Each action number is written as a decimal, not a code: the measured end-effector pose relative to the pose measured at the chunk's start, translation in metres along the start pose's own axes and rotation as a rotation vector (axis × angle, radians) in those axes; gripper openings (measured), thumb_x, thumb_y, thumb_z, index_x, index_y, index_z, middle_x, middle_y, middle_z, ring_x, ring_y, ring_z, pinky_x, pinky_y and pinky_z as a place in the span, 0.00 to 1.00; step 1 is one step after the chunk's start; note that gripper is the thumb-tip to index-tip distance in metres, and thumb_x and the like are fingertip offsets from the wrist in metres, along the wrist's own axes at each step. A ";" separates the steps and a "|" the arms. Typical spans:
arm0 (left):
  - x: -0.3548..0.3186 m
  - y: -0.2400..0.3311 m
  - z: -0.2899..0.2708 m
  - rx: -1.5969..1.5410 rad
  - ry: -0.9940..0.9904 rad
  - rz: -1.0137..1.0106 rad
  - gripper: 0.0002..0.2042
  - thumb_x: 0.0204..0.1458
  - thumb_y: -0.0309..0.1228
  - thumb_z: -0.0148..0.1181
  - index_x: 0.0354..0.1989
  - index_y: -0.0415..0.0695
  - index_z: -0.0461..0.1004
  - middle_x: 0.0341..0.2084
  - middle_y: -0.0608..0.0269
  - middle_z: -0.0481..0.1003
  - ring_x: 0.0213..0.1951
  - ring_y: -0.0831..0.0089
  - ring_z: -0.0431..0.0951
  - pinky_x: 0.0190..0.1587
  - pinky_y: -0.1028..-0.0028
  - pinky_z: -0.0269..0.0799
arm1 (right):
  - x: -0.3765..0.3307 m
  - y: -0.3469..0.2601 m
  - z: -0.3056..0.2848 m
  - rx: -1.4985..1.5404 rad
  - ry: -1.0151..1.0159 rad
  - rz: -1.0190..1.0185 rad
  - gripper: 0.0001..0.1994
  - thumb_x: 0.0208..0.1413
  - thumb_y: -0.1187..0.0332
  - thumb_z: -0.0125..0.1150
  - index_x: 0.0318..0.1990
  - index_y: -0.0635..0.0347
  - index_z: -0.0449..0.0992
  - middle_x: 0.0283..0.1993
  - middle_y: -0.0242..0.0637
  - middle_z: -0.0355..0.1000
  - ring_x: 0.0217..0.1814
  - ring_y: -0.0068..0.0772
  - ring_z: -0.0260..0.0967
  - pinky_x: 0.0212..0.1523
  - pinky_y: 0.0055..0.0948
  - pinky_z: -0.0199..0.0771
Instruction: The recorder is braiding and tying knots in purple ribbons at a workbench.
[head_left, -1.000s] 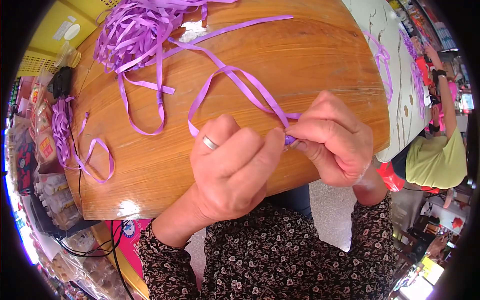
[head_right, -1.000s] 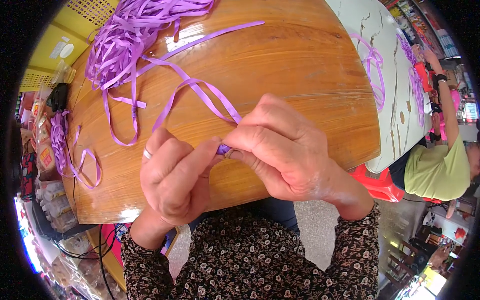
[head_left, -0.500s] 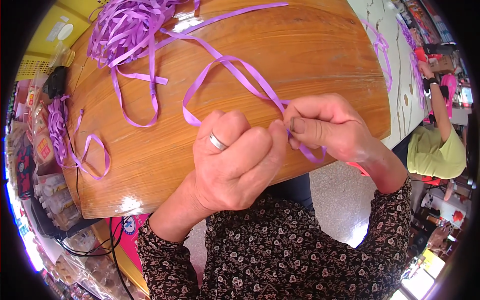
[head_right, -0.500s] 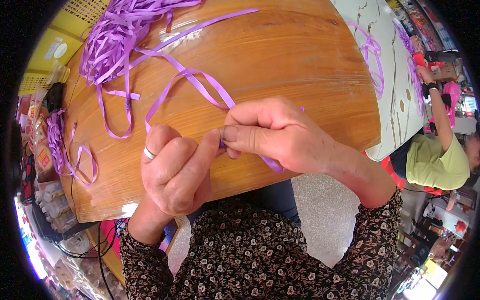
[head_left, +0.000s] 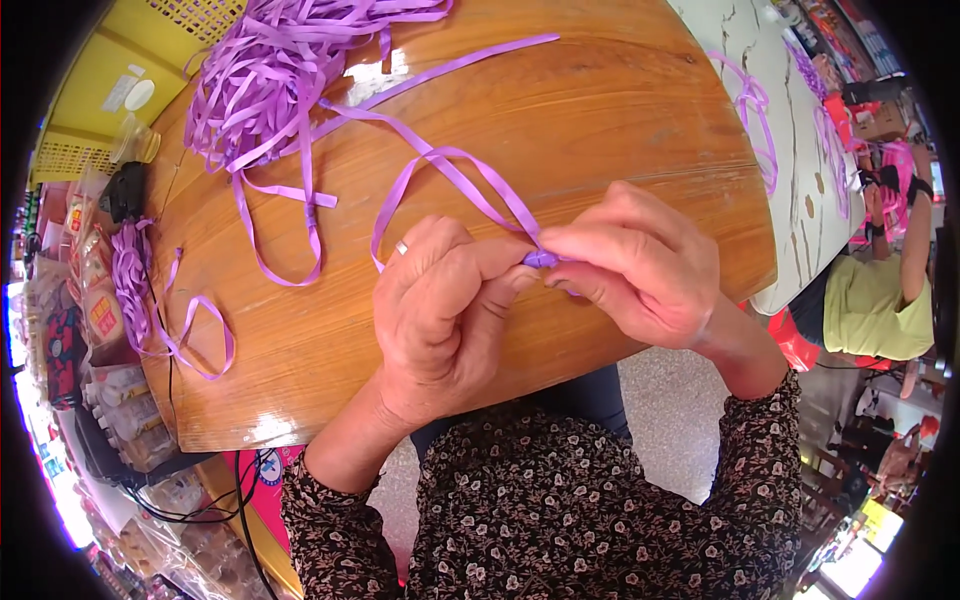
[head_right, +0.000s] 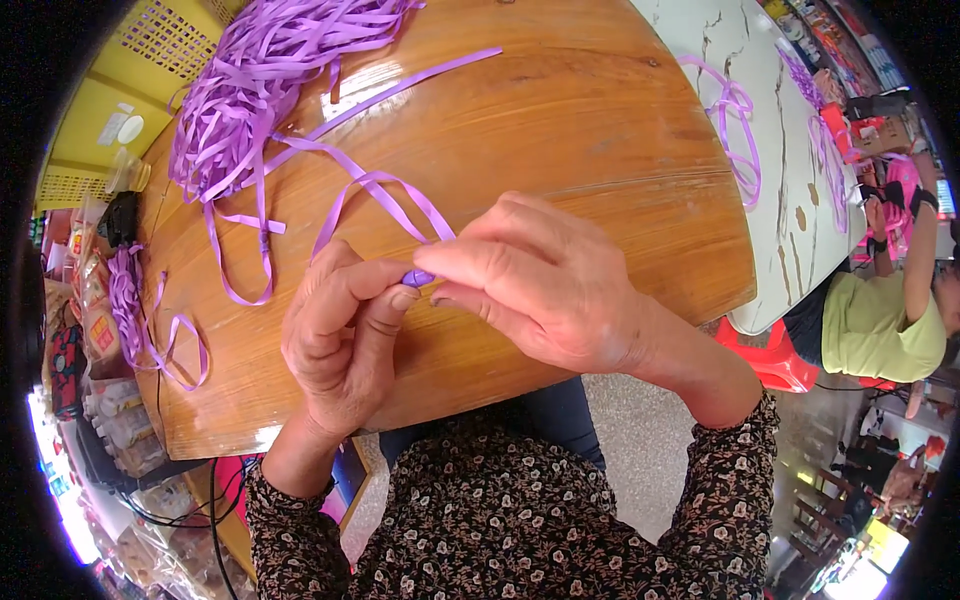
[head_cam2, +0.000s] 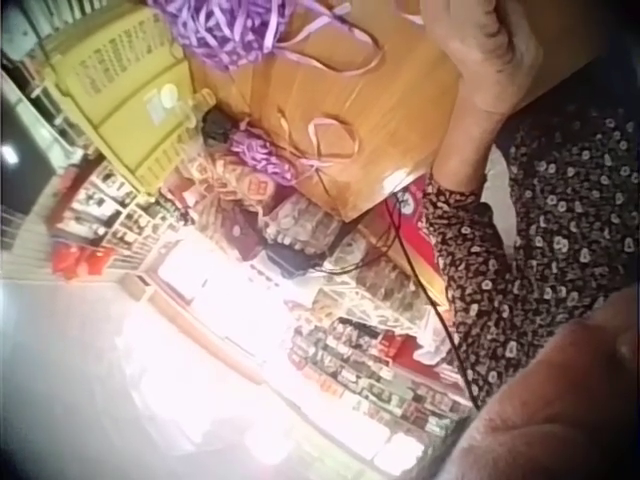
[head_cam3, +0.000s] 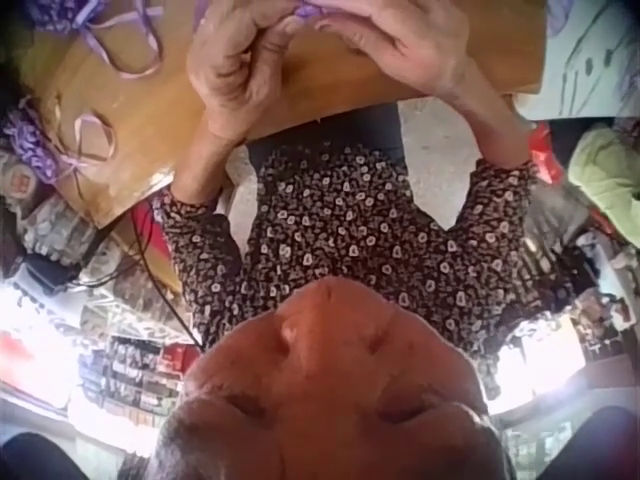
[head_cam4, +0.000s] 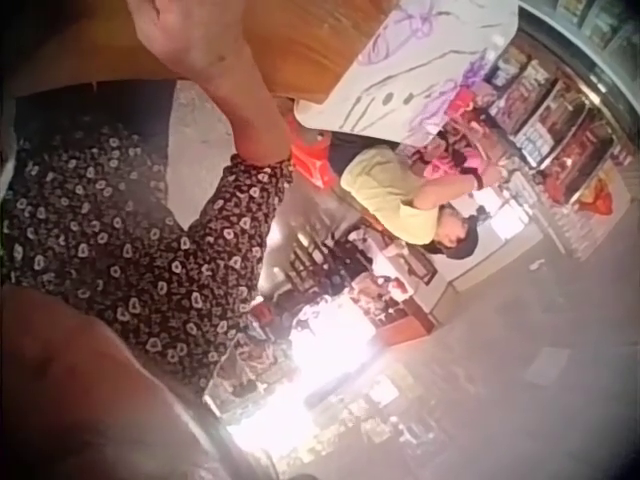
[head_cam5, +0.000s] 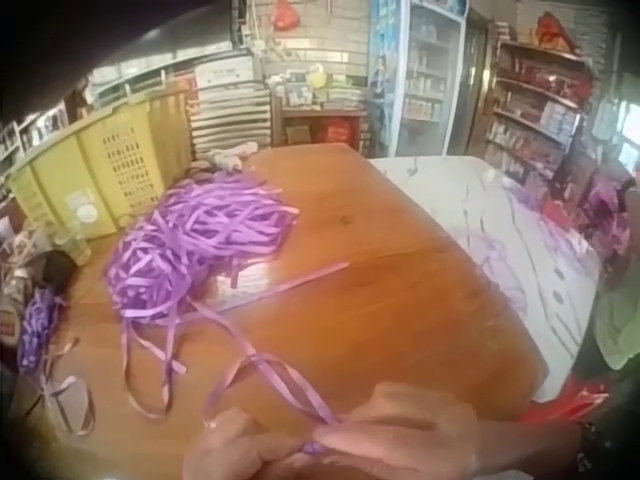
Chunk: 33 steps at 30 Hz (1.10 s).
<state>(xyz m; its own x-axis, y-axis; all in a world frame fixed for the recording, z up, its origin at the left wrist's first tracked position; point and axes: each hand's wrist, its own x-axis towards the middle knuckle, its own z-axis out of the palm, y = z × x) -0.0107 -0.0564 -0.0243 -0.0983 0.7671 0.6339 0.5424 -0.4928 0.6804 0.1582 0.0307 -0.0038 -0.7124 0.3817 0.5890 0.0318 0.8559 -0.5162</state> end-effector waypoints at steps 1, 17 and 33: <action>0.000 0.000 0.000 -0.004 -0.004 -0.004 0.09 0.39 0.18 0.64 0.31 0.38 0.75 0.15 0.64 0.64 0.17 0.71 0.63 0.21 0.73 0.55 | 0.001 0.001 0.000 -0.018 0.032 -0.065 0.15 0.41 0.74 0.68 0.39 0.64 0.76 0.28 0.36 0.70 0.22 0.28 0.64 0.21 0.23 0.61; -0.009 -0.004 -0.004 0.178 -0.079 0.283 0.19 0.23 0.25 0.57 0.31 0.35 0.76 0.14 0.68 0.57 0.17 0.73 0.56 0.19 0.73 0.50 | 0.003 -0.003 -0.003 0.127 -0.202 -0.027 0.09 0.43 0.74 0.65 0.30 0.66 0.70 0.24 0.38 0.63 0.22 0.31 0.59 0.21 0.26 0.58; -0.003 0.001 0.001 -0.021 0.003 0.017 0.05 0.42 0.20 0.59 0.30 0.37 0.75 0.17 0.62 0.66 0.18 0.71 0.61 0.22 0.72 0.57 | 0.004 -0.022 0.002 1.144 -0.259 1.013 0.22 0.64 0.55 0.43 0.23 0.62 0.68 0.16 0.26 0.55 0.18 0.16 0.48 0.19 0.19 0.46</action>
<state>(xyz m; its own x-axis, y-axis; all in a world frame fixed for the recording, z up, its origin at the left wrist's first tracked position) -0.0095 -0.0585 -0.0259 -0.0923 0.7574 0.6464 0.5261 -0.5141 0.6775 0.1531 0.0126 0.0091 -0.8262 0.4443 -0.3463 0.1110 -0.4743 -0.8733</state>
